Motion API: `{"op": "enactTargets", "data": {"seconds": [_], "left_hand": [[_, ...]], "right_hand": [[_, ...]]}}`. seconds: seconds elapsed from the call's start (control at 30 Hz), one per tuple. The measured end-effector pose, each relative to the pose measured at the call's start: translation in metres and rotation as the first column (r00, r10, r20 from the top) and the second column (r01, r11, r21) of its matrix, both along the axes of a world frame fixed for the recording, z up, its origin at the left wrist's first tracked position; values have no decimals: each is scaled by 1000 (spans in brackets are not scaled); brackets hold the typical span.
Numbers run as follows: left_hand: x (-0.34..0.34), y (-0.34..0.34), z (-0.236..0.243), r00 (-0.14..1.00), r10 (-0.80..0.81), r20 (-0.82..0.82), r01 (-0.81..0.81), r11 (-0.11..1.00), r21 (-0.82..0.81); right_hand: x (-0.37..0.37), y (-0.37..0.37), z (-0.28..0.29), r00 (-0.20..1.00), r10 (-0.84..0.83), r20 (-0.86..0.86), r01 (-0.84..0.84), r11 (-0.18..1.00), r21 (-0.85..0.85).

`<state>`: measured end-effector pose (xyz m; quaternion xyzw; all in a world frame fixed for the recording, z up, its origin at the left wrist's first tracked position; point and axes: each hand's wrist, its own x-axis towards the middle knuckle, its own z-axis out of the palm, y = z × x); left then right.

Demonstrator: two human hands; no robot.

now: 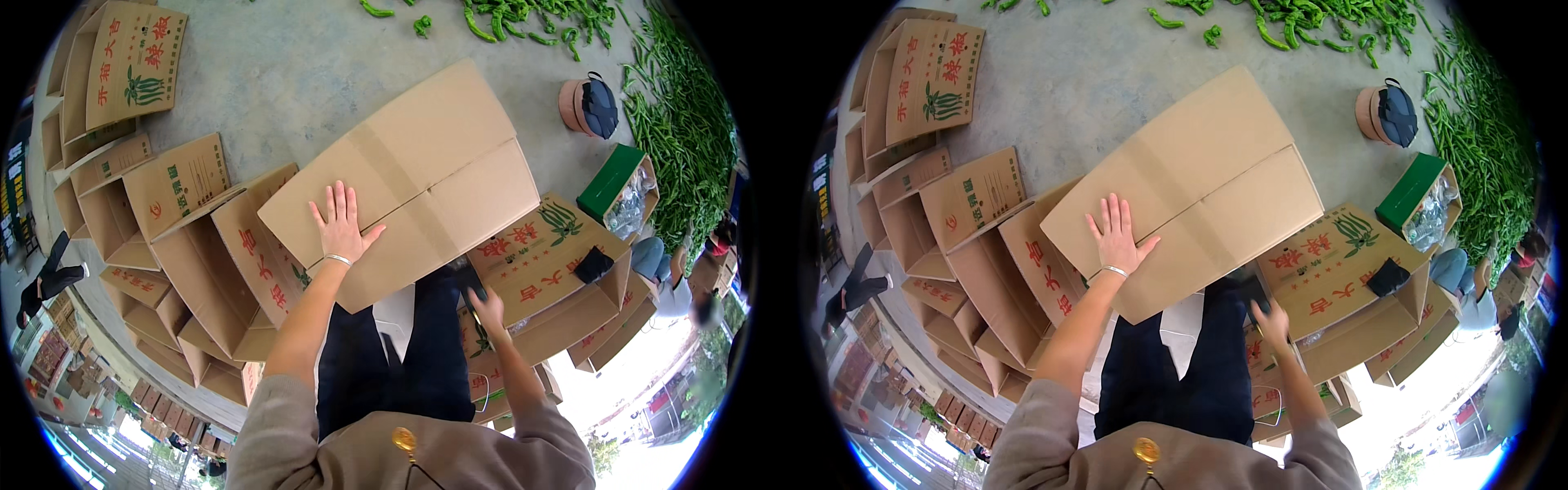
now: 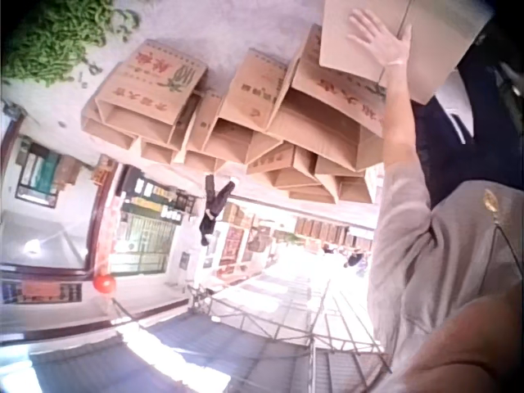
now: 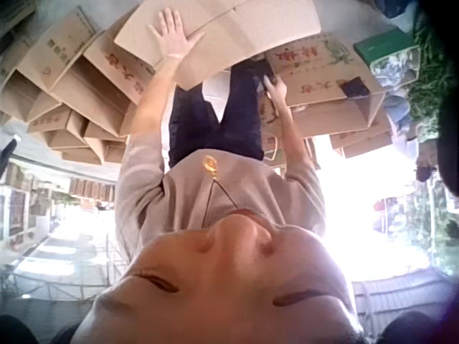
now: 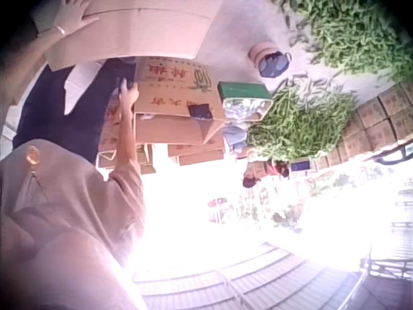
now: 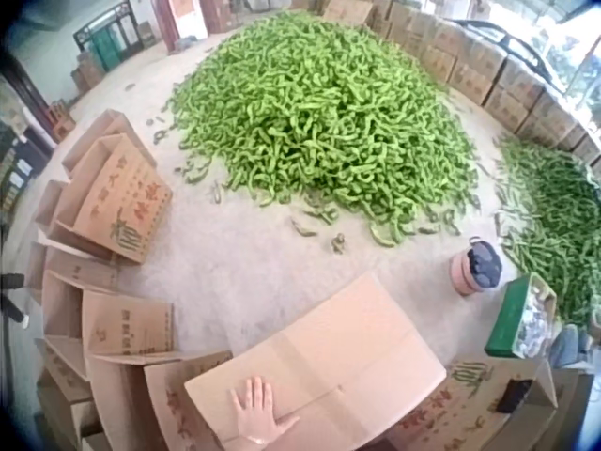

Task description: The person packs green chili peppers into cardboard boxes and seals them with a handheld tape dispenser. They repeatedly open and close boxes, apply tape to the seams, and move sealed boxes aside.

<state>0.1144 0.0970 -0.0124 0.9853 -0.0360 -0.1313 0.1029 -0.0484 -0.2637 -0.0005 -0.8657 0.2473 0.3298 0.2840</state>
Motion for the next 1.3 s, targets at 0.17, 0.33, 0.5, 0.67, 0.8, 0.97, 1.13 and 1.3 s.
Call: {"op": "enactTargets", "data": {"seconds": [0.17, 0.33, 0.5, 0.67, 0.8, 0.97, 1.13, 1.3], "left_hand": [[18, -10, 7, 999, -43, 6, 43, 999, 33], [-9, 0, 34, 994, 113, 1, -112, 991, 68], [-126, -90, 67, 670, 410, -619, -720, 151, -678], [-127, -81, 159, 514, -129, -848, -428, -895, -123], [-146, -58, 142, 147, 294, -944, -399, -856, -329], [-217, 114, 30, -307, 841, -445, -501, -541, -676], [-203, 143, -58, -316, 839, -442, -655, -531, -538], [-199, 93, -220, -13, 734, -679, -799, -416, -434]], "right_hand": [[61, 56, -116, 979, -157, 128, 157, 988, 15], [96, 36, 93, 959, 263, -104, -228, 938, 261], [191, 49, 233, 689, 692, 215, -704, 571, 422], [239, 112, 246, 494, 838, 231, -753, 279, 596], [234, 167, 218, 422, 876, 233, -759, 201, 619], [266, 220, 139, 327, 885, 332, -870, 144, 472], [257, 260, 95, 355, 905, 235, -882, 240, 406], [239, 284, 68, 241, 924, 298, -937, 142, 319]]}}
